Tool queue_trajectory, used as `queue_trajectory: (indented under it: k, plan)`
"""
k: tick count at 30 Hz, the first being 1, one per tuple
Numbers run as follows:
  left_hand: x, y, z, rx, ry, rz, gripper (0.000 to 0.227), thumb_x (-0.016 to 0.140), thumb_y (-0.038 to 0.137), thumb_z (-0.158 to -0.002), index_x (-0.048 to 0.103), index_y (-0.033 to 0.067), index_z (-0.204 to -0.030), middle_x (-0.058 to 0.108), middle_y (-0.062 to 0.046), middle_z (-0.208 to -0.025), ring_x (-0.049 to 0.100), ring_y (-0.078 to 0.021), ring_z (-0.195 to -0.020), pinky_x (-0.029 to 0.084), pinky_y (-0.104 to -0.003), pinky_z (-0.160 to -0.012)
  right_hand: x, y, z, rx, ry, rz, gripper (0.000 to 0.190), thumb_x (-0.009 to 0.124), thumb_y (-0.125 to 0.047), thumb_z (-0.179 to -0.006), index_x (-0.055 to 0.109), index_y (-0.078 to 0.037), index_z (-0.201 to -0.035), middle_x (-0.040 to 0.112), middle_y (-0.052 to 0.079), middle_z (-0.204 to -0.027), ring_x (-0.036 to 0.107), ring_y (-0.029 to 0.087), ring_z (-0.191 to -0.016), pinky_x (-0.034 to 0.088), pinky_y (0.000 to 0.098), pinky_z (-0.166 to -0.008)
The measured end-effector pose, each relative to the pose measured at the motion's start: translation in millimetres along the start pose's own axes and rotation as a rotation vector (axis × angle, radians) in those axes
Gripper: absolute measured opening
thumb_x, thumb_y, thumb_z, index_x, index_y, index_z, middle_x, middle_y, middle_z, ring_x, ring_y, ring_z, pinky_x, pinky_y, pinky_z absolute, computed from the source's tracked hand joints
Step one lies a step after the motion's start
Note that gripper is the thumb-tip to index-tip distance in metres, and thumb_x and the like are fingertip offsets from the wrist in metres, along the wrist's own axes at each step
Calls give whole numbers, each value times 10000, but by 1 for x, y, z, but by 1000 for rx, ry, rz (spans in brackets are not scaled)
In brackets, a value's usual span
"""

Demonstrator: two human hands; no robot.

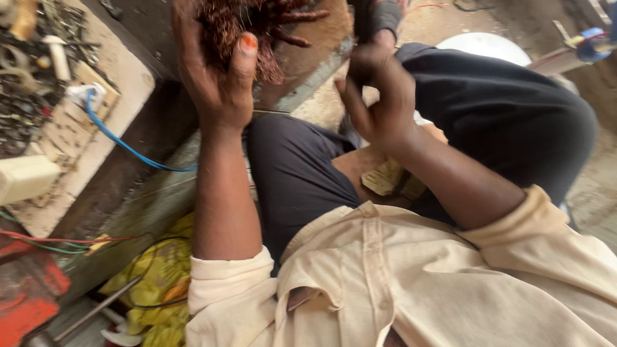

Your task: The person sits at a cluttered workbench and uses a screwdriver to scrape and separate strands of copper wire from a tangled bundle. They repeatedly pull and twist the wire with both hands to loosen the strands and continue scraping the surface.

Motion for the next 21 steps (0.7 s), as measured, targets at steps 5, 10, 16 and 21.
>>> queue_trajectory:
  k: [5,10,16,21]
  plan:
    - [0,-1,-2,-71,6,64,591,630,493,-1081,496,113,-1514,523,-69,-1489,533,-208,-1360,436,-359,-1176,31,-20,11,-279,-259,199,316,854,-57,-846,671,-43,-1103,653,116,-953,649,261,-811,535,378,-679]
    - [0,-6,1,-72,29,5,596,633,505,-1077,508,119,-1513,508,-70,-1523,523,-198,-1385,457,-356,-1186,18,-24,-16,-389,-33,233,334,877,-24,-915,649,-32,-1159,632,130,-1054,651,277,-895,521,392,-742]
    - [0,-3,-4,-46,30,-40,608,644,481,-1073,509,109,-1536,505,-71,-1520,541,-192,-1363,490,-349,-1152,23,-35,-45,-700,-103,547,283,832,-109,-952,746,-105,-1222,623,76,-1008,613,220,-859,468,375,-730]
    - [-1,-5,-2,-54,34,-24,597,665,445,-1072,509,109,-1540,500,-74,-1527,538,-189,-1361,486,-339,-1145,25,-40,-59,-858,-237,564,232,773,-197,-1016,771,-110,-1231,662,32,-1036,623,179,-928,486,368,-815]
Point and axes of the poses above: each hand's wrist, its own z-axis away from the middle knuckle, its own x-axis out of the palm, y = z × x, the point moved 8 cm from there along -z, towards the middle knuckle
